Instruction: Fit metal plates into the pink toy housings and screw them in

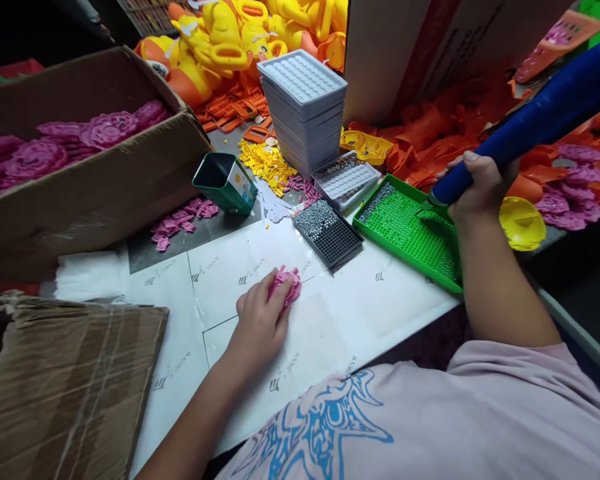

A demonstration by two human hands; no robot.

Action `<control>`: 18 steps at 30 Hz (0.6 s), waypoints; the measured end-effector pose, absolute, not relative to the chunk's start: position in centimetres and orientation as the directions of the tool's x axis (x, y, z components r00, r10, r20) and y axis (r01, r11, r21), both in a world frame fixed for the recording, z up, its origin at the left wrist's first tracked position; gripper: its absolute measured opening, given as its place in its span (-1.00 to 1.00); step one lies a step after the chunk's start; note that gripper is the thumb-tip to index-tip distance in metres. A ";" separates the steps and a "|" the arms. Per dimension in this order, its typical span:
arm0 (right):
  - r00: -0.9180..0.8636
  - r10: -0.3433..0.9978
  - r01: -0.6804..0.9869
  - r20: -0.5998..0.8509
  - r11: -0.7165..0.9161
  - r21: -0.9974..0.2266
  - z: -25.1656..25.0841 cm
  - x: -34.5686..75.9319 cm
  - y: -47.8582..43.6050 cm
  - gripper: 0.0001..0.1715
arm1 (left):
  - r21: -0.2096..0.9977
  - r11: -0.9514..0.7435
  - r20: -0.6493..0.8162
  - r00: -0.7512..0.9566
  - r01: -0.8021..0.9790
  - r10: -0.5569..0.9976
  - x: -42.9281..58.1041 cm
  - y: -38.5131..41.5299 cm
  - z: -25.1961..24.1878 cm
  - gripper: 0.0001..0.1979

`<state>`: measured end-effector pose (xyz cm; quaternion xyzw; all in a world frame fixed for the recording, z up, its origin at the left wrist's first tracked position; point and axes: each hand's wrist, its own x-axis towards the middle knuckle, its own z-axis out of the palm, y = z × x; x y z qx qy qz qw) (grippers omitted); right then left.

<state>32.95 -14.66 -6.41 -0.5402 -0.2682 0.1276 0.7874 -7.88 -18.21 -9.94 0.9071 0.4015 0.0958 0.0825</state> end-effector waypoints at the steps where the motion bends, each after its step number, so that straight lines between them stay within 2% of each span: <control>1: 0.824 0.488 0.089 0.287 0.389 -0.917 -6.5 32.9 -14.6 -0.60 | 0.237 -0.692 0.132 0.683 0.682 0.719 -7.8 -18.6 -10.0 -0.57; 6: 0.810 0.497 0.078 0.310 0.433 -0.898 -6.6 32.9 -14.7 -0.61 | 0.250 -0.825 0.204 0.805 0.507 0.556 -6.4 -20.4 -9.4 -0.51; 12: 0.824 0.471 0.099 0.315 0.428 -0.898 -6.4 32.6 -14.6 -0.59 | 0.338 -0.900 0.050 0.950 0.275 0.309 -2.9 -22.1 -8.8 -0.40; 15: 0.817 0.490 0.093 0.306 0.411 -0.907 -6.4 32.7 -14.8 -0.57 | 0.342 -0.914 0.007 0.972 0.218 0.235 -1.3 -22.0 -9.0 -0.46; 18: 0.774 0.564 0.075 0.287 0.368 -0.927 -6.4 32.9 -15.2 -0.53 | 0.299 -0.936 0.038 0.978 0.183 0.204 -0.4 -21.7 -9.6 -0.55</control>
